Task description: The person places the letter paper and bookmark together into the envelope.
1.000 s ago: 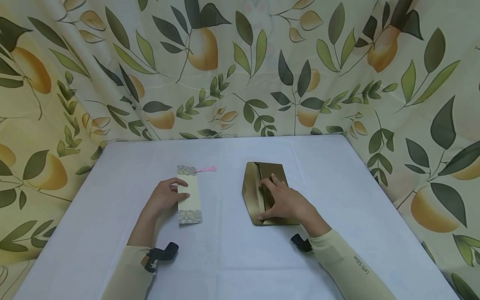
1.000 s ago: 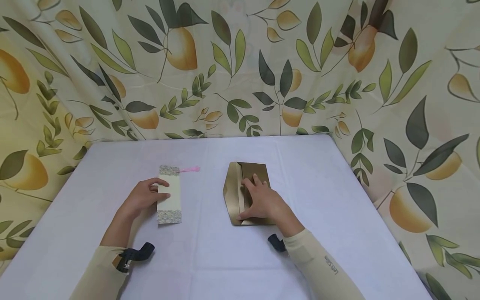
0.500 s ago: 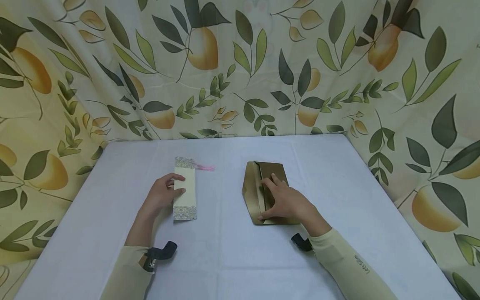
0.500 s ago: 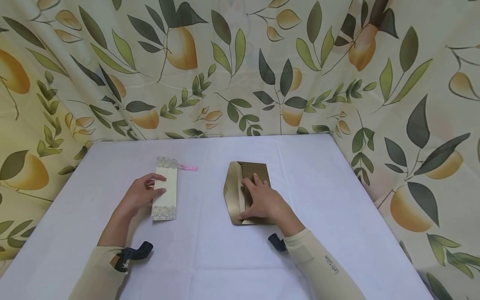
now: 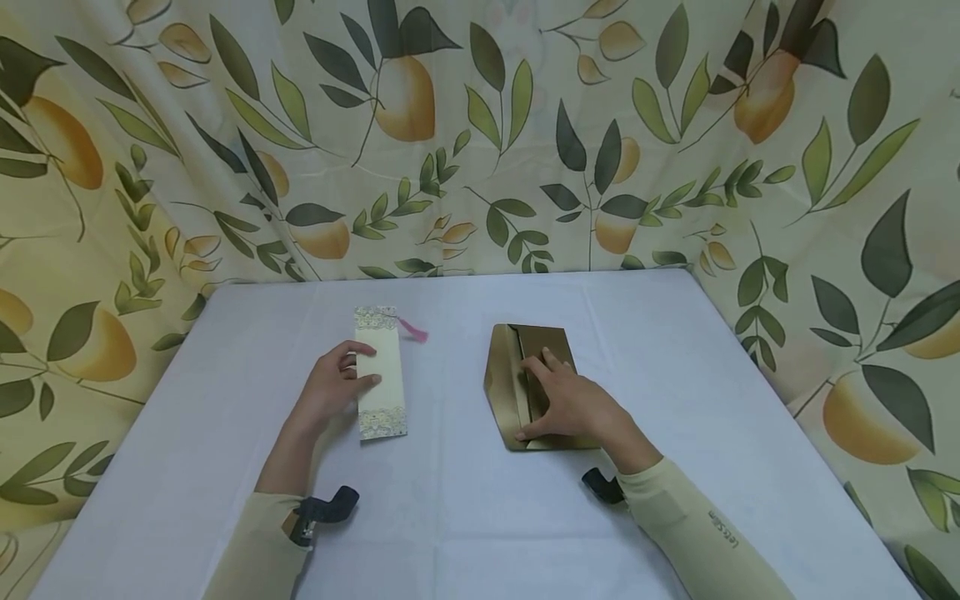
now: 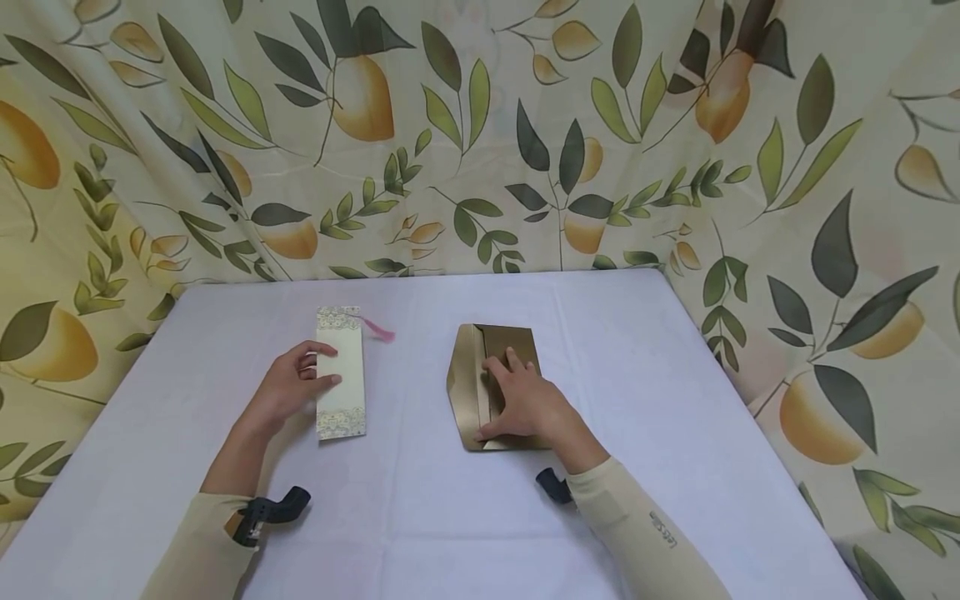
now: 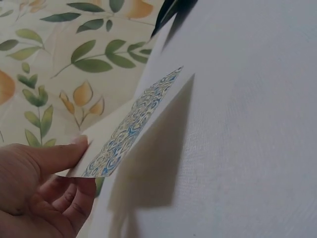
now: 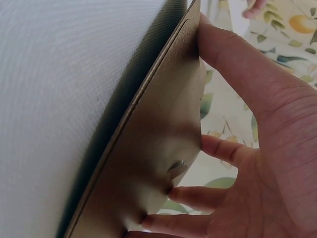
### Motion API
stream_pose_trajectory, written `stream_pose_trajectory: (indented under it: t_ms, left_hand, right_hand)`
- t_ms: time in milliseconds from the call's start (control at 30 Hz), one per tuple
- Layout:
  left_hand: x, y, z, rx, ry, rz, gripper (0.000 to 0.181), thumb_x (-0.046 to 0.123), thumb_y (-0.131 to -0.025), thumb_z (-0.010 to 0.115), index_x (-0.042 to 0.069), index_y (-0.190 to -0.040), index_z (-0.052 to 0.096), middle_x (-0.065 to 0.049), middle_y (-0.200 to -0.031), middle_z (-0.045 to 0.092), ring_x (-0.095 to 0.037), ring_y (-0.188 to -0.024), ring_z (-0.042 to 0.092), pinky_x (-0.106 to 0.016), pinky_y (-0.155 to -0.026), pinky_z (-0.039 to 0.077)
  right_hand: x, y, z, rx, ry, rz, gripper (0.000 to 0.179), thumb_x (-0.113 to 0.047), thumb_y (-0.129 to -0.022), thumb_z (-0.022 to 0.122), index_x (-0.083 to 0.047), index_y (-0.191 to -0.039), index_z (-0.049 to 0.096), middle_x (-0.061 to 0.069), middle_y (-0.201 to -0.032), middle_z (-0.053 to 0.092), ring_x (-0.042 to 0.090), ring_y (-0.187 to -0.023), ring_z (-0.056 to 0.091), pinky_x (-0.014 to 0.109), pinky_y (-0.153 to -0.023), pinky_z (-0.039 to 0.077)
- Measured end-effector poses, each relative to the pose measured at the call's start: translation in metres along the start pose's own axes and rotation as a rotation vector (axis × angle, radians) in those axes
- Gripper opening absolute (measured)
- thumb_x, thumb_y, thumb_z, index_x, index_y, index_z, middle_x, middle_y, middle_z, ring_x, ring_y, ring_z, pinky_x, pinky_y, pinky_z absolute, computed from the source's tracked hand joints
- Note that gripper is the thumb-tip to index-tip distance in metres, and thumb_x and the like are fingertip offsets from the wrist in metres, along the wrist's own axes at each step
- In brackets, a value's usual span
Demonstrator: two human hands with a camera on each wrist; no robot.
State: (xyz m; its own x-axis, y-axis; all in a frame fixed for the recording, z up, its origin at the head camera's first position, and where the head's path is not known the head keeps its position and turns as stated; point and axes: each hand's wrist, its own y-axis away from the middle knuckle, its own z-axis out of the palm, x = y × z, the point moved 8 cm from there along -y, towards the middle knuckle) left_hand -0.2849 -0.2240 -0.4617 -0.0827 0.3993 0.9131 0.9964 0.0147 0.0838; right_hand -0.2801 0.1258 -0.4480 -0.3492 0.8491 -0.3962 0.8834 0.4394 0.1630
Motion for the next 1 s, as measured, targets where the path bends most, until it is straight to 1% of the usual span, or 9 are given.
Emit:
stream_pose_trajectory:
  t_ms: [233, 267, 300, 400, 533, 667, 733, 833, 1000]
  left_hand:
    - [0.002, 0.000, 0.004, -0.006, 0.030, 0.042, 0.040, 0.003, -0.092, 0.078, 0.007, -0.128, 0.062, -0.005, -0.094, 0.052, -0.014, -0.074, 0.041, -0.027, -0.062, 0.036]
    - [0.002, 0.000, 0.005, -0.007, 0.042, 0.048, 0.040, 0.002, -0.092, 0.078, 0.007, -0.128, 0.063, -0.006, -0.097, 0.056, -0.014, -0.073, 0.042, -0.026, -0.062, 0.036]
    - [0.002, 0.000, 0.006, -0.013, 0.053, 0.057, 0.040, 0.002, -0.092, 0.077, 0.007, -0.129, 0.062, -0.007, -0.102, 0.060, -0.013, -0.075, 0.046, -0.025, -0.062, 0.039]
    - [0.003, 0.000, 0.009, -0.016, 0.085, 0.068, 0.041, 0.001, -0.093, 0.077, 0.008, -0.130, 0.062, -0.010, -0.113, 0.066, -0.011, -0.075, 0.052, -0.024, -0.063, 0.043]
    - [0.006, 0.000, 0.011, -0.013, 0.108, 0.074, 0.042, 0.000, -0.093, 0.076, 0.009, -0.131, 0.062, -0.014, -0.123, 0.067, -0.013, -0.083, 0.060, -0.024, -0.067, 0.047]
    - [0.008, -0.001, 0.014, -0.022, 0.106, 0.075, 0.042, 0.001, -0.094, 0.075, 0.009, -0.134, 0.063, -0.015, -0.130, 0.066, -0.021, -0.103, 0.066, -0.026, -0.077, 0.053]
    - [0.008, -0.001, 0.016, -0.029, 0.105, 0.073, 0.043, 0.002, -0.094, 0.075, 0.009, -0.135, 0.064, -0.016, -0.132, 0.066, -0.025, -0.107, 0.065, -0.027, -0.078, 0.053]
    - [0.009, -0.001, 0.018, -0.044, 0.091, 0.073, 0.044, 0.003, -0.094, 0.075, 0.011, -0.136, 0.064, -0.014, -0.132, 0.065, -0.024, -0.106, 0.063, -0.028, -0.079, 0.052]
    - [0.016, -0.003, 0.024, -0.057, 0.090, 0.101, 0.045, 0.002, -0.091, 0.079, 0.012, -0.133, 0.066, -0.011, -0.121, 0.068, -0.019, -0.088, 0.055, -0.025, -0.071, 0.046]
  right_hand:
    - [-0.001, 0.001, 0.002, -0.011, -0.005, 0.007, 0.107, -0.055, -0.069, 0.094, -0.017, -0.153, 0.040, 0.033, -0.164, 0.019, 0.068, -0.135, 0.031, 0.070, -0.091, 0.047]
    - [-0.001, 0.001, 0.003, -0.012, -0.004, 0.008, 0.107, -0.055, -0.069, 0.094, -0.017, -0.153, 0.040, 0.033, -0.164, 0.019, 0.068, -0.135, 0.031, 0.070, -0.092, 0.047]
    - [-0.001, 0.001, 0.003, -0.012, -0.005, 0.009, 0.107, -0.055, -0.069, 0.094, -0.017, -0.153, 0.040, 0.033, -0.164, 0.019, 0.068, -0.135, 0.031, 0.070, -0.092, 0.046]
    - [0.000, 0.001, 0.003, -0.013, -0.003, 0.013, 0.107, -0.055, -0.069, 0.094, -0.017, -0.153, 0.041, 0.032, -0.164, 0.019, 0.068, -0.134, 0.032, 0.070, -0.092, 0.047]
    - [-0.001, 0.002, 0.002, -0.008, -0.005, 0.006, 0.106, -0.055, -0.069, 0.093, -0.016, -0.153, 0.041, 0.034, -0.163, 0.019, 0.068, -0.133, 0.032, 0.069, -0.092, 0.047]
    - [0.000, 0.003, 0.000, -0.005, 0.000, 0.005, 0.106, -0.055, -0.070, 0.093, -0.016, -0.153, 0.041, 0.033, -0.163, 0.019, 0.068, -0.134, 0.032, 0.070, -0.093, 0.046]
    - [0.000, 0.003, 0.000, -0.004, 0.003, 0.007, 0.106, -0.055, -0.069, 0.094, -0.016, -0.153, 0.041, 0.033, -0.163, 0.020, 0.068, -0.134, 0.032, 0.069, -0.093, 0.047]
    - [-0.001, 0.003, 0.000, -0.002, 0.004, -0.002, 0.107, -0.055, -0.069, 0.093, -0.015, -0.153, 0.041, 0.033, -0.163, 0.021, 0.067, -0.134, 0.033, 0.069, -0.091, 0.047]
    - [-0.001, 0.001, -0.001, 0.005, 0.019, -0.004, 0.106, -0.056, -0.069, 0.093, -0.016, -0.152, 0.041, 0.033, -0.162, 0.022, 0.067, -0.133, 0.035, 0.068, -0.090, 0.048]
